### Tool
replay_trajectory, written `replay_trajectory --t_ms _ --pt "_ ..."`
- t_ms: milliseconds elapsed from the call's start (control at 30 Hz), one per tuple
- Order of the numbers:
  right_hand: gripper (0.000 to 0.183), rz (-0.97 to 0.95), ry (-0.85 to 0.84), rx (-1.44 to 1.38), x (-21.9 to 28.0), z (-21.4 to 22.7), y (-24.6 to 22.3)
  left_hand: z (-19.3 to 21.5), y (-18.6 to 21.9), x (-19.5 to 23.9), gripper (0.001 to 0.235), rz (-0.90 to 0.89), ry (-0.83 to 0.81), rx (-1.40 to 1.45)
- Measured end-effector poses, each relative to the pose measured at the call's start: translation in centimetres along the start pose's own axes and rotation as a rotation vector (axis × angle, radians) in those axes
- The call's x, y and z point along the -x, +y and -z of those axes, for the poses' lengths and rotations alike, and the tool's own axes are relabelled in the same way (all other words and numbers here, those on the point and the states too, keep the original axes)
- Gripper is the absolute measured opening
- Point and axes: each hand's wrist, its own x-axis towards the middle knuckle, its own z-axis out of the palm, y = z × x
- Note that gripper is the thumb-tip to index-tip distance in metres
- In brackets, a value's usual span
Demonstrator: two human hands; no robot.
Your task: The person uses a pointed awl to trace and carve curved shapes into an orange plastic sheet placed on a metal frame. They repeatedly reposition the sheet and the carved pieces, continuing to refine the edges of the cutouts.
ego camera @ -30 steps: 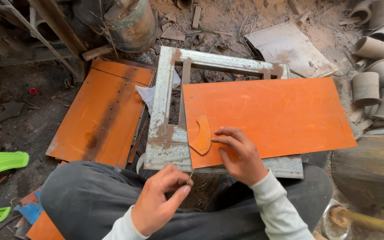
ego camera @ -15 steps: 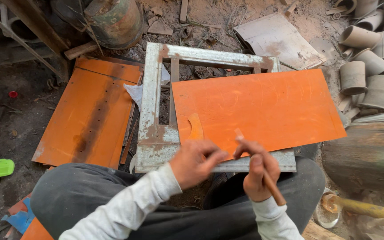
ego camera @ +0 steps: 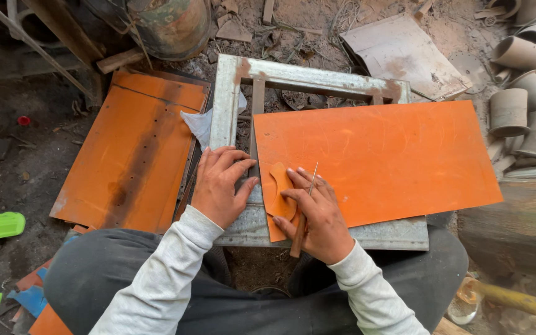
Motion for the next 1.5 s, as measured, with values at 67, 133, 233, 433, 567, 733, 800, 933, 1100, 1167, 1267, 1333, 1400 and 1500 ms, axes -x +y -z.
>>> replay_trajectory --t_ms 67,133,233,433,567,733,800,933,1100,1167,1267,1333,1400,1500 --pt "0.041 0.022 -0.017 0.002 0.2 0.0 0.1 0.0 0.2 0.0 0.025 0.035 -0.001 0.012" --pt "0.039 0.050 -0.028 0.012 0.2 0.0 0.1 -0.3 0.7 0.0 0.023 0.039 0.013 0.018" --pt "0.038 0.043 -0.017 0.012 0.3 -0.2 -0.2 -0.3 0.7 0.0 0.019 0.052 0.008 0.018" --pt "0.037 0.034 -0.031 -0.008 0.1 0.1 -0.4 -0.8 0.7 -0.1 0.013 0.080 0.044 0.035" --pt "0.034 0.033 -0.045 -0.054 0.0 0.3 -0.2 -1.0 0.8 -0.4 0.008 0.103 0.037 0.043" --pt "0.032 0.023 -0.048 -0.079 -0.1 0.4 -0.1 -0.8 1.2 -0.5 0.008 0.126 0.037 0.053" --pt "0.032 0.019 -0.048 -0.083 0.0 0.3 -0.1 -0.9 1.3 -0.5 0.008 0.134 0.034 0.057" --pt "0.032 0.010 -0.042 -0.086 -0.1 0.2 0.0 -0.9 1.6 -0.2 0.008 0.134 0.053 0.067" --pt "0.033 0.001 -0.044 -0.092 -0.1 0.2 0.1 -0.9 1.7 -0.1 0.008 0.136 0.056 0.077" --pt "0.033 -0.001 -0.044 -0.093 -0.2 0.2 0.2 -0.8 1.7 -0.1 0.008 0.138 0.053 0.080" --pt "0.034 -0.009 -0.047 -0.098 -0.2 0.2 0.2 -0.8 1.8 -0.1 0.008 0.160 0.055 0.095" --pt "0.034 -0.013 -0.049 -0.103 -0.2 0.2 0.2 -0.8 1.8 -0.1 0.010 0.163 0.057 0.097" --pt "0.034 -0.019 -0.057 -0.103 -0.2 0.2 0.1 -0.7 1.7 -0.1 0.012 0.165 0.058 0.102" --pt "0.034 -0.028 -0.064 -0.098 -0.3 0.2 0.1 -0.5 1.7 -0.2 0.015 0.161 0.062 0.110"
